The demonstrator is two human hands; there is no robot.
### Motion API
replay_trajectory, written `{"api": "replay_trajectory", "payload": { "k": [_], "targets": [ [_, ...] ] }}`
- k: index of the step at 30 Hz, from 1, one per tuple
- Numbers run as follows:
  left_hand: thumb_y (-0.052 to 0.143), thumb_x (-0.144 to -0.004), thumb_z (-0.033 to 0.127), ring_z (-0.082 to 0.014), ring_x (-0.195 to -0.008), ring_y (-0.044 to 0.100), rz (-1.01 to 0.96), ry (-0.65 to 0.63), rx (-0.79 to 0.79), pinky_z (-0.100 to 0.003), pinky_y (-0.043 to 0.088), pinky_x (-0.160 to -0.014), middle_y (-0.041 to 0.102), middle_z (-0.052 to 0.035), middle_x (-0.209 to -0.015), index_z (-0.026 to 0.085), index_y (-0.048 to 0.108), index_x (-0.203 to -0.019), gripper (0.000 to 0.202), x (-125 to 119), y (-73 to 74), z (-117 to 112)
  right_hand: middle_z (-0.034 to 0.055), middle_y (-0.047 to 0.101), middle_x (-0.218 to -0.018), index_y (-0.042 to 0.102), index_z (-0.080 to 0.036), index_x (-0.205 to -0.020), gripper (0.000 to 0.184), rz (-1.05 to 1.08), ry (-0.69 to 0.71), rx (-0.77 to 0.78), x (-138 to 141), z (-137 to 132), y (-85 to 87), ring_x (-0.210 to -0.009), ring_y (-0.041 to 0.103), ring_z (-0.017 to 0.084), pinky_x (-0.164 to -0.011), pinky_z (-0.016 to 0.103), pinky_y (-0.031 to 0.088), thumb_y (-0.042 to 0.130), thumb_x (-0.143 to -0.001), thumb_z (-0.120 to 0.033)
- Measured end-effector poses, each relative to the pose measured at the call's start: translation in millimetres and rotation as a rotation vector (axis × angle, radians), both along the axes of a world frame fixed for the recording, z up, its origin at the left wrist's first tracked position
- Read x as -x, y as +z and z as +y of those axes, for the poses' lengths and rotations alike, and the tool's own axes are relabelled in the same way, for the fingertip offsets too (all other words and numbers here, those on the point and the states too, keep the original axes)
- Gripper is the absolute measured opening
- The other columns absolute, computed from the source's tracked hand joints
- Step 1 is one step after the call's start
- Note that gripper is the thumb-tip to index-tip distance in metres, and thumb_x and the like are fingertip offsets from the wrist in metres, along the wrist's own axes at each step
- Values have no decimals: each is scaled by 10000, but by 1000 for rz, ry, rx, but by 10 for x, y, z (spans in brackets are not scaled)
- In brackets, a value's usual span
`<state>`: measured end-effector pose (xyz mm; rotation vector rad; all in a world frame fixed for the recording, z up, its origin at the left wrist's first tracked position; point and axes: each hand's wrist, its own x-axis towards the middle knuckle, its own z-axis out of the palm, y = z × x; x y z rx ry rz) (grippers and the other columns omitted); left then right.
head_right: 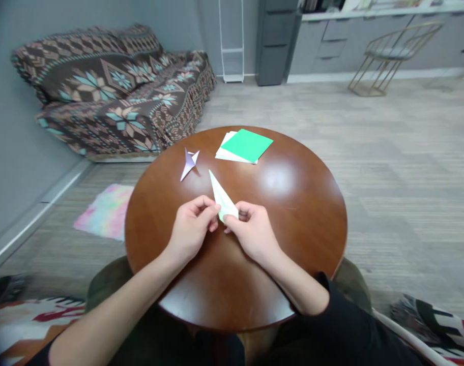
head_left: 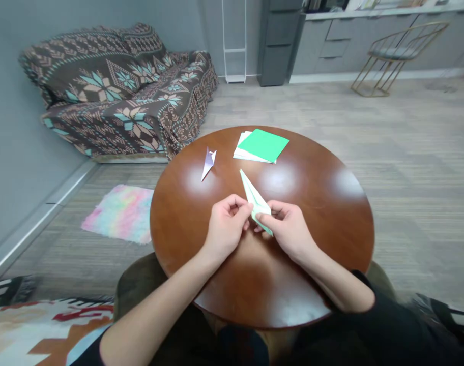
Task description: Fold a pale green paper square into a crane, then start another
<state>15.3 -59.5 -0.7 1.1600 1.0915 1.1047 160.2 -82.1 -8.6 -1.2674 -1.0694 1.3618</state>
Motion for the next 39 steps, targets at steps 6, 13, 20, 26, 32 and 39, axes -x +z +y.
{"api": "replay_trajectory", "payload": {
  "k": [6, 13, 20, 26, 32, 39],
  "targets": [
    [729, -802, 266, -67, -456, 449, -123, 95, -16, -209, 292, -466, 493, 62, -534, 176, 563, -675, 227, 45, -121, 90, 5, 672, -556, 628, -182, -585, 126, -1, -6, 30, -10, -12, -5, -557, 639, 146, -586, 254, 481, 682, -688, -231],
    [713, -788, 240, -69, -484, 444, -191, 130, -7, -210, 330, -488, 492, 51, -548, 174, 552, -646, 225, 95, -110, 134, 23, 683, -674, 664, -169, -705, 97, 104, 8, 4, -92, -47, -42, -598, 662, 160, -628, 308, 572, 637, -754, -249],
    [704, -761, 263, -102, -535, 545, -42, -162, 51, -213, 439, -537, 575, 22, -588, 174, 551, -638, 216, 97, -29, 85, 0, 719, -877, 495, -249, -1134, 416, 175, -50, -118, -92, -15, -58, -697, 673, 159, -626, 292, 572, 746, -819, -352],
    [711, -837, 496, -170, -662, 702, -105, -229, 137, -274, 565, -636, 706, -37, -749, 170, 602, -870, 345, 37, 9, 50, -48, 689, -801, 445, -271, -1041, 421, 113, -113, -228, -77, 56, -67, -551, 639, 125, -515, 242, 516, 787, -795, -284],
    [806, -770, 307, -200, -713, 753, -58, -180, 71, -334, 620, -709, 757, -54, -829, 190, 508, -1053, 427, 35, -60, 32, -24, 696, -837, 457, -253, -929, 398, 75, -274, -292, -104, 135, -105, -675, 698, 157, -609, 286, 576, 816, -779, -337],
    [751, -805, 287, -164, -624, 719, 21, -146, -6, -259, 571, -649, 741, -58, -742, 145, 657, -861, 179, 6, 18, 87, 12, 695, -835, 604, -245, -1014, 242, -48, -217, -336, -298, 115, -110, -743, 691, 200, -712, 356, 584, 739, -864, -379]
  ]
}}
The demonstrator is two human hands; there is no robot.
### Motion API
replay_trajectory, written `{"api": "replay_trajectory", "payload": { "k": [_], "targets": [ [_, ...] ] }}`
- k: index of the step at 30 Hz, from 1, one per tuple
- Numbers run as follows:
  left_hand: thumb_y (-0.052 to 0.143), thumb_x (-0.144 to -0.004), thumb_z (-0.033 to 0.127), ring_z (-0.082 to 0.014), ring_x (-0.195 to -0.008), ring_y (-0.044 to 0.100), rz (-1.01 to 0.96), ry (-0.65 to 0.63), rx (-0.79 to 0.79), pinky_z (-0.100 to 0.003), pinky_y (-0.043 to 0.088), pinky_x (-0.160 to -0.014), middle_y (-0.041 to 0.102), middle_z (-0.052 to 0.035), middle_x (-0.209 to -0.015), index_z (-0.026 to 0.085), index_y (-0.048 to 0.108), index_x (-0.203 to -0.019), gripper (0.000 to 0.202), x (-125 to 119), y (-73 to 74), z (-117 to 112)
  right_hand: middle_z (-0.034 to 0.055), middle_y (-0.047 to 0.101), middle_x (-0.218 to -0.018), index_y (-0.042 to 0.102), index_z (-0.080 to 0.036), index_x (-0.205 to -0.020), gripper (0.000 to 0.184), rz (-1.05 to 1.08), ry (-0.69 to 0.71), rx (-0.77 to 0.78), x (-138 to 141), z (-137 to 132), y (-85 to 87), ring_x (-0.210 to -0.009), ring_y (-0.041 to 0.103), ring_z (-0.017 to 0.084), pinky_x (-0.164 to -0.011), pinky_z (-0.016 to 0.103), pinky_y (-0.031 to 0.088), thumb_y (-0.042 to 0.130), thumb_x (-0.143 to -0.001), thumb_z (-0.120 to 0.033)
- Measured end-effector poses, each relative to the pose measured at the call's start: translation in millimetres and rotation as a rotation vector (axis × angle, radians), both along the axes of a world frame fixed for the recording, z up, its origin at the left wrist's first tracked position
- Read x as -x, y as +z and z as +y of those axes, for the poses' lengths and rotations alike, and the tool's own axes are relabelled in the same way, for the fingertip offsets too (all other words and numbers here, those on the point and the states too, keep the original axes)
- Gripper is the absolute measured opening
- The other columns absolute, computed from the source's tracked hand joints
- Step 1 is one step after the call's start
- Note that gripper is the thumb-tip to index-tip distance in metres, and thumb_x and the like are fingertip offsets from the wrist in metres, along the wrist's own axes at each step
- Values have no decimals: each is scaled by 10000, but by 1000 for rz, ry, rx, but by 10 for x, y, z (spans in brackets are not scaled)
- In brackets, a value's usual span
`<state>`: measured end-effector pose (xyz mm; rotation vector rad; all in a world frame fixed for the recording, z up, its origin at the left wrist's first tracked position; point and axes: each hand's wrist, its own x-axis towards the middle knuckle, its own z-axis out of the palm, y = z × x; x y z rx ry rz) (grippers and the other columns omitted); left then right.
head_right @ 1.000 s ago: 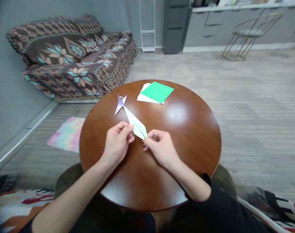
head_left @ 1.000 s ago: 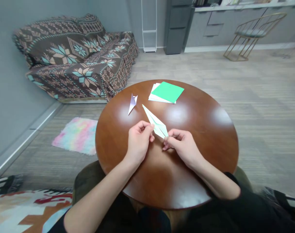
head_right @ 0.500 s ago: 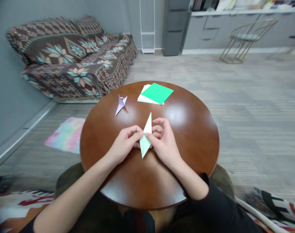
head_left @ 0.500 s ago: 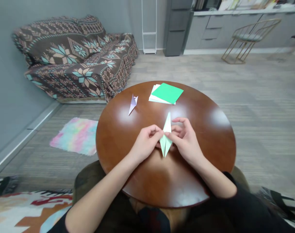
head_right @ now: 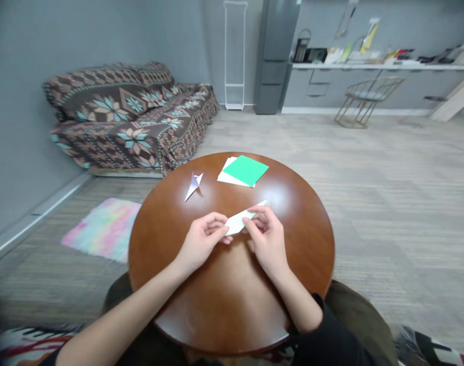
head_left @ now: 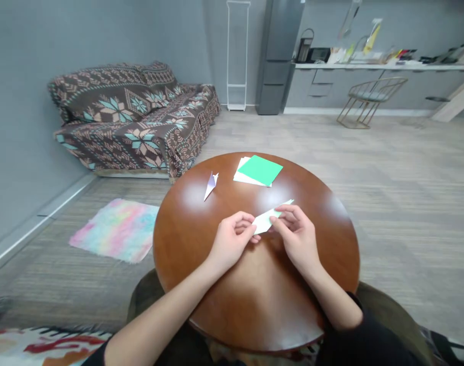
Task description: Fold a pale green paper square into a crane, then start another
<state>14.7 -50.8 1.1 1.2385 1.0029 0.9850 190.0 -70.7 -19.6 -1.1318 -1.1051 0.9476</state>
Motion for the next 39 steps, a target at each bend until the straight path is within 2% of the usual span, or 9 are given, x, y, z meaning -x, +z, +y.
{"api": "replay_trajectory", "payload": {
  "k": [3, 6, 10, 14, 19, 22, 26, 33, 39],
  "targets": [
    [749, -796, 292, -144, -599, 685, 42, 17, -39, -246, 547, -639, 738, -56, -741, 137, 715, -860, 171, -15, 114, 166, 92, 708, -1066, 643, -249, -1101, 237, -298, -10, -115, -288, 142, 130, -994, 698, 275, -839, 444, 584, 688, -893, -356],
    [728, -778, 272, -124, -536, 611, 114, 8, -107, -225, 489, -560, 677, -26, -638, 137, 724, -778, 135, -50, 222, 466, 162, 565, -1427, 664, -229, -1096, 225, -882, -155, -361, -504, 400, 370, -1361, 491, 378, -1111, 598, 371, 665, -876, -274],
    [705, -750, 245, -113, -494, 557, 229, 41, -167, -221, 438, -534, 628, 0, -573, 147, 700, -711, 105, -79, 264, 958, 127, 700, -1223, 611, -214, -1120, 247, -1164, 169, -446, -469, 707, 659, -1169, 620, 304, -1104, 522, 373, 532, -892, -162],
    [780, -697, 292, -103, -488, 508, 181, 148, -142, -220, 396, -529, 591, 17, -534, 147, 693, -670, 172, -22, 171, 1283, 183, 653, -1320, 611, -187, -1100, 236, -1319, 41, -392, -311, 882, 660, -1250, 558, 383, -1134, 658, 235, 555, -871, -183],
    [779, -760, 329, -85, -532, 462, 44, 38, -33, -207, 356, -533, 575, 15, -581, 127, 732, -744, 208, -36, -13, 1284, 155, 679, -1283, 594, -189, -1097, 179, -1247, 159, -451, -140, 987, 393, -1177, 614, 326, -1127, 563, 329, 606, -932, -257],
    [801, -763, 301, -120, -720, 592, -191, -9, 85, -224, 480, -700, 665, -34, -751, 122, 723, -738, 197, -103, -49, 1206, 99, 724, -1028, 575, -206, -945, 25, -1160, 195, -384, -84, 1017, 245, -911, 678, 252, -818, 374, 508, 559, -956, -190],
    [795, -808, 370, -152, -845, 661, -365, 15, 219, -295, 551, -852, 700, -40, -834, 137, 726, -789, 244, -169, -23, 1127, 42, 685, -832, 557, -213, -866, 107, -1076, 104, -349, -123, 1045, 149, -687, 648, 199, -612, 302, 467, 555, -973, -210],
    [780, -827, 481, -163, -804, 718, -320, 34, 289, -291, 581, -824, 753, -84, -888, 122, 758, -965, 385, -198, -29, 1072, 116, 716, -1200, 601, -196, -1063, 106, -1098, 61, -468, -136, 1027, 175, -958, 728, 256, -768, 344, 554, 612, -963, -230],
    [765, -841, 488, -153, -820, 724, -345, 8, 296, -253, 572, -803, 761, -95, -920, 121, 761, -965, 387, -207, 16, 1060, 90, 730, -1185, 607, -206, -960, 24, -1138, 63, -497, -128, 999, 173, -909, 743, 226, -673, 307, 537, 586, -971, -201]
  ]
}}
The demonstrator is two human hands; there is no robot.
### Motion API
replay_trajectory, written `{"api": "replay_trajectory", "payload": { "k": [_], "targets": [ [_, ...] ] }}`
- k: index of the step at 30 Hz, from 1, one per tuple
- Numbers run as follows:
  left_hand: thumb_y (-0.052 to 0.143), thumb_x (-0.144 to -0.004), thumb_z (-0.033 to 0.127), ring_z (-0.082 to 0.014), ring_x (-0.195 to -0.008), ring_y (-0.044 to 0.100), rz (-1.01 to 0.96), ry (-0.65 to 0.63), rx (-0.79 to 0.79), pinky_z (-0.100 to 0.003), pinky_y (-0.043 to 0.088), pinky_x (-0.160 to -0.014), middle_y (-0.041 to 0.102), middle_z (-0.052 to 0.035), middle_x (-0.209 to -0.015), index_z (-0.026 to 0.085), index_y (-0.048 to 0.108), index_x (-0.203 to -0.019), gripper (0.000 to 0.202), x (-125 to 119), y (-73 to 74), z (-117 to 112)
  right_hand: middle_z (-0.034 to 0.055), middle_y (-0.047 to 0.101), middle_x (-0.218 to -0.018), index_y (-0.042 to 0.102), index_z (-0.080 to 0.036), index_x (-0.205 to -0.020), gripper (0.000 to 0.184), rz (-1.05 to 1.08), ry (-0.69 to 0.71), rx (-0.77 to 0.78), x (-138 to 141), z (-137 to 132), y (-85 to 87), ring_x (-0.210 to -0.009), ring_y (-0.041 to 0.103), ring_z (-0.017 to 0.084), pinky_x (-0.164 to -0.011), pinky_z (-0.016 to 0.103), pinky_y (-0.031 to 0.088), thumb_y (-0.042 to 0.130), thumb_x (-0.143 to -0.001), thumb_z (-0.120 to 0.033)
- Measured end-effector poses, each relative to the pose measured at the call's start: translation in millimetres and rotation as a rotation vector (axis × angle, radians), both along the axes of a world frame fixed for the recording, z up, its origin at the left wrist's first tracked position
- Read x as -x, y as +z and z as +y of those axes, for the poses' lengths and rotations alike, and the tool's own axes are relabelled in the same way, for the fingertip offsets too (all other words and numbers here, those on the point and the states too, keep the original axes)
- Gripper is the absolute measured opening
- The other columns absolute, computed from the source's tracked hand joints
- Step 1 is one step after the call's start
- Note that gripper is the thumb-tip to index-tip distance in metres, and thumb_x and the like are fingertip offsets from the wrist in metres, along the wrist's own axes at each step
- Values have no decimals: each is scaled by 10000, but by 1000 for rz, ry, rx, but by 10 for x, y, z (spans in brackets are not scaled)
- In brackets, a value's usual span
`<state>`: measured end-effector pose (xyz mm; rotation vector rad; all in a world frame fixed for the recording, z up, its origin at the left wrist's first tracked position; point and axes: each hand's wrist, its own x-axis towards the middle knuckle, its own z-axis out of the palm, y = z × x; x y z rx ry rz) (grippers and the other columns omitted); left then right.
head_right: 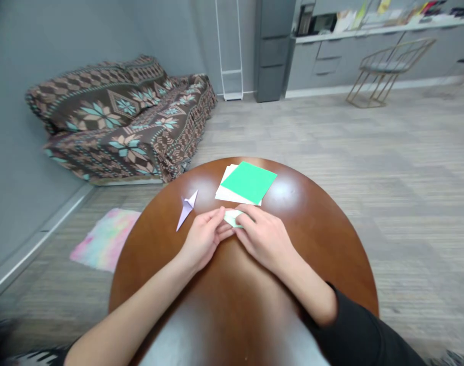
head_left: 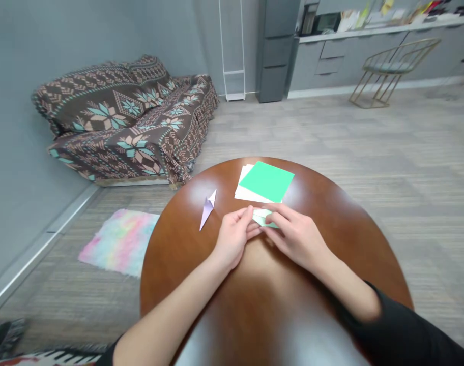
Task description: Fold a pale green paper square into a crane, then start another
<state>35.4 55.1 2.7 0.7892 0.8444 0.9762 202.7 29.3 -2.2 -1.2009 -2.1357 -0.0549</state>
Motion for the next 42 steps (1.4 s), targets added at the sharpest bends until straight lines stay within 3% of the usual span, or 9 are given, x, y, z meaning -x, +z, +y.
{"api": "replay_trajectory", "payload": {
  "k": [10, 17, 20, 23, 26, 28, 32, 36, 42],
  "targets": [
    [732, -861, 195, -168, -913, 732, -168, 22, 63, -317, 564, -937, 773, -103, -1001, 115, 751, -992, 155, -12, 20, -7, 134, 746, -1203, 609, -196, -1009, 84, 36, -17, -153, -71, 48, -32, -1063, 718, 263, -873, 378, 523, 660, -946, -175],
    [640, -925, 164, -207, -971, 744, -252, 9, 154, -389, 567, -977, 757, -132, -1102, 113, 717, -1015, 129, -1, 5, -3, 118, 771, -1073, 601, -202, -989, 48, 59, -29, -170, -62, 46, -44, -970, 734, 251, -815, 384, 521, 627, -969, -167],
    [661, -934, 226, -218, -1027, 734, -249, 2, 113, -418, 542, -1024, 736, -130, -1178, 134, 687, -1082, 176, -7, 24, -12, 104, 768, -1048, 613, -213, -960, 63, 220, -33, -74, -46, 43, -77, -967, 737, 249, -810, 378, 544, 588, -975, -157],
    [761, -862, 247, -212, -1080, 710, -172, 55, -30, -411, 509, -1059, 725, -106, -1198, 164, 654, -1128, 298, -28, 15, -25, 53, 747, -926, 602, -234, -942, 44, 623, -92, 179, 11, 45, -108, -844, 745, 228, -766, 368, 575, 645, -944, -241],
    [810, -779, 182, -180, -980, 704, 64, 79, -241, -333, 519, -979, 737, -70, -1034, 160, 654, -1009, 279, -44, -31, -38, 12, 711, -863, 549, -243, -904, 248, 1072, -96, 441, 105, 38, -136, -754, 731, 199, -711, 340, 586, 770, -848, -342],
    [771, -795, 172, -161, -885, 686, 218, 80, -360, -281, 522, -876, 715, -44, -915, 158, 643, -893, 162, -39, -55, -40, 8, 713, -867, 526, -238, -874, 351, 1218, -69, 542, 162, 28, -153, -768, 723, 185, -726, 320, 582, 838, -774, -363],
    [693, -842, 178, -146, -795, 649, 388, 102, -478, -243, 498, -769, 682, -18, -828, 168, 651, -852, 44, 12, -43, -21, 9, 741, -818, 491, -237, -924, 446, 1231, -29, 694, 175, 23, -143, -751, 716, 189, -749, 338, 581, 862, -736, -399],
    [717, -844, 248, -161, -797, 673, 429, -34, -440, -237, 506, -742, 719, -44, -867, 164, 707, -892, 97, 60, 8, 13, -16, 717, -822, 485, -257, -1079, 490, 1210, -1, 668, 45, 50, -52, -720, 696, 189, -665, 329, 580, 836, -766, -393],
    [799, -800, 341, -195, -717, 737, 318, -141, -284, -296, 577, -697, 759, -73, -878, 171, 634, -979, 296, 106, 93, 45, 4, 672, -763, 616, -217, -847, 226, 990, -66, 590, -140, 52, 54, -587, 592, 145, -513, 269, 454, 784, -821, -367]
  ]
}}
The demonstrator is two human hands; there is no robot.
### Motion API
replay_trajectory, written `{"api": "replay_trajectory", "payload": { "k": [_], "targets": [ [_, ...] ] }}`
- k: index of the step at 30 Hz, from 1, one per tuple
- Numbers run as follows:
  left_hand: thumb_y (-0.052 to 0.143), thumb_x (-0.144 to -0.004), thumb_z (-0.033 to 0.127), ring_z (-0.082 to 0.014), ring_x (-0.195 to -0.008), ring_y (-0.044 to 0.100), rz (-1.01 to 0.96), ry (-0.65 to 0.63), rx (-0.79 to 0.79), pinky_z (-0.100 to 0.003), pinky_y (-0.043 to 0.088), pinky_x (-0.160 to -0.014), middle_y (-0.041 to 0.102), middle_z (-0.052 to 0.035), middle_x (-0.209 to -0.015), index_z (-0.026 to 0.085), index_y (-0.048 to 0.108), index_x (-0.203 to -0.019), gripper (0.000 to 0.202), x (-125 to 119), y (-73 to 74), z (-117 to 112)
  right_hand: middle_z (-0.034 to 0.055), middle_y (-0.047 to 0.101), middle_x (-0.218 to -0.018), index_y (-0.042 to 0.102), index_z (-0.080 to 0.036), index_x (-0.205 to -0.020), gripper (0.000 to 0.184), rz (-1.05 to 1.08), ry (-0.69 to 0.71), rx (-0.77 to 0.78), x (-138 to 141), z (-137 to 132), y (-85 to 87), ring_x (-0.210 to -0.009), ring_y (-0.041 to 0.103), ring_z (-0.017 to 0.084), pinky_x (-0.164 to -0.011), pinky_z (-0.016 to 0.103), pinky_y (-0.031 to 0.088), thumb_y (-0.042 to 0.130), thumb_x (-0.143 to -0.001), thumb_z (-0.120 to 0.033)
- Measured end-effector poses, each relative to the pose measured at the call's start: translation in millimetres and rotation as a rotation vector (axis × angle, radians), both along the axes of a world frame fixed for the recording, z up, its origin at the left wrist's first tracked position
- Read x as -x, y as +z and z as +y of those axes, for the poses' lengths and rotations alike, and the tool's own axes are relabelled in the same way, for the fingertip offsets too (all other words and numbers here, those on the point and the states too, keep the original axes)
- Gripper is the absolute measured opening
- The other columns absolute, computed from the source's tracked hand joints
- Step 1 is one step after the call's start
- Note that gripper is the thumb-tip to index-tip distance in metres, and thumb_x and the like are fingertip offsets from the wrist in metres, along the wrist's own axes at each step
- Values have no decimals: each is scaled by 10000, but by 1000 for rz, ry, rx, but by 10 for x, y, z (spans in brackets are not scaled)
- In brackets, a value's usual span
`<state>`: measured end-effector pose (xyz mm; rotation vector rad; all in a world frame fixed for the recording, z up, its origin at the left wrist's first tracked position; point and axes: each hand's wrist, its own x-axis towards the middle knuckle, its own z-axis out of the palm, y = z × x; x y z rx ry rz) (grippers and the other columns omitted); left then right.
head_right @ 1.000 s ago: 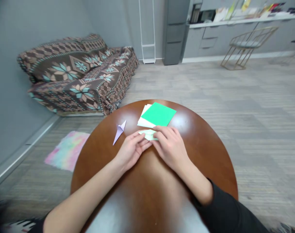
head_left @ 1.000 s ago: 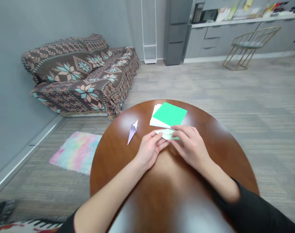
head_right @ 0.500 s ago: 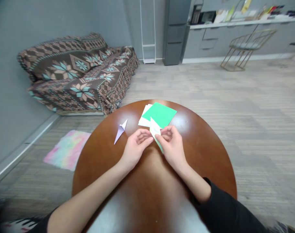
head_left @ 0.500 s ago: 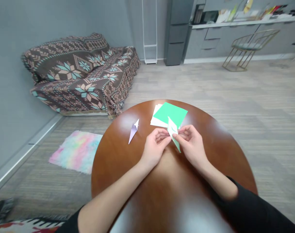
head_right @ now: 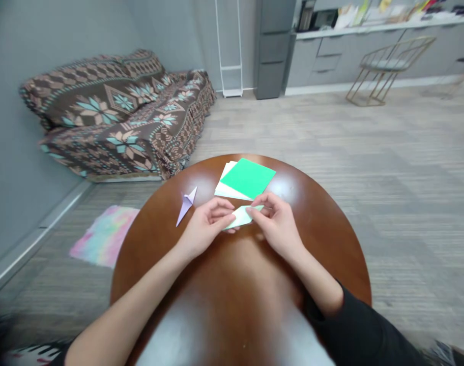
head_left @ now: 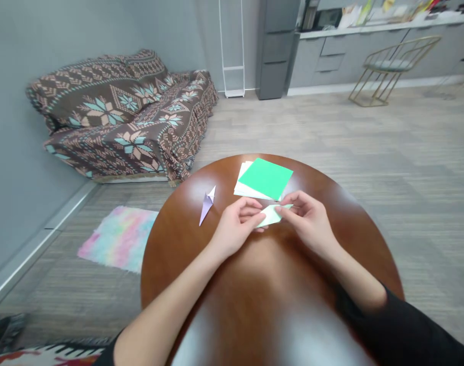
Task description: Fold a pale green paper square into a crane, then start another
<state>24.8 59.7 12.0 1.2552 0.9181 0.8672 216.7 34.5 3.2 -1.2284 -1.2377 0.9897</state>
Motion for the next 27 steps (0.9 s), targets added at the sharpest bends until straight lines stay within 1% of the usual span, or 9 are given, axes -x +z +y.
{"api": "replay_trajectory", "payload": {
  "k": [2, 4, 7, 9, 12, 15, 22, 24, 27],
  "targets": [
    [798, -804, 347, -201, -691, 742, 1, -51, 29, -292, 582, -663, 763, -77, -835, 163, 629, -945, 287, 17, 23, 5, 5, 672, -762, 617, -208, -805, 219, -41, 21, -3, -31, -5, 13, -580, 582, 139, -517, 266, 438, 776, -830, -357],
    [797, -805, 332, -195, -683, 739, 20, -75, 19, -272, 573, -646, 761, -75, -793, 153, 647, -917, 259, 32, 37, 9, 3, 672, -756, 621, -201, -795, 207, -84, 96, -2, -60, -5, 25, -609, 594, 142, -549, 265, 445, 764, -844, -343],
    [798, -799, 308, -167, -661, 714, 40, -83, -18, -248, 559, -635, 758, -68, -769, 141, 678, -901, 229, 43, 47, 17, 4, 678, -772, 642, -195, -834, 169, -105, 242, 0, -108, 4, 41, -678, 618, 152, -623, 270, 480, 744, -869, -325],
    [805, -787, 293, -147, -645, 689, 44, -83, -40, -233, 548, -626, 755, -61, -764, 137, 694, -888, 217, 44, 51, 22, 8, 686, -806, 660, -193, -876, 156, -81, 293, -4, -133, 10, 46, -700, 631, 155, -650, 275, 503, 739, -877, -328],
    [815, -768, 285, -138, -631, 670, 29, -69, -38, -229, 541, -612, 743, -48, -747, 139, 710, -862, 202, 42, 54, 25, 16, 697, -845, 681, -199, -930, 178, -42, 314, 3, -148, 8, 50, -712, 662, 164, -658, 283, 544, 750, -871, -352],
    [830, -742, 290, -147, -630, 669, 17, -46, -7, -237, 547, -599, 734, -43, -730, 143, 720, -827, 202, 38, 52, 23, 17, 705, -863, 689, -202, -917, 171, -17, 348, 45, -150, -5, 63, -678, 687, 163, -659, 295, 578, 747, -872, -358],
    [867, -695, 299, -153, -640, 682, -51, -12, 71, -249, 555, -629, 728, -34, -703, 146, 746, -794, 218, 32, 21, 33, 31, 732, -808, 727, -197, -962, 201, -28, 393, 70, -176, -33, 114, -675, 719, 188, -638, 302, 590, 751, -870, -374],
    [877, -687, 300, -155, -647, 693, -95, -22, 114, -249, 556, -635, 737, -37, -717, 147, 745, -808, 236, 38, 9, 36, 33, 746, -819, 733, -199, -960, 213, -11, 364, 67, -178, -29, 106, -677, 715, 189, -639, 306, 592, 789, -832, -361],
    [878, -702, 308, -159, -663, 708, -113, -83, 157, -245, 556, -638, 763, -59, -770, 142, 735, -857, 269, 47, 10, 30, 24, 740, -806, 724, -197, -872, 152, -16, 281, 50, -170, -14, 78, -661, 696, 177, -621, 294, 576, 798, -808, -313]
  ]
}}
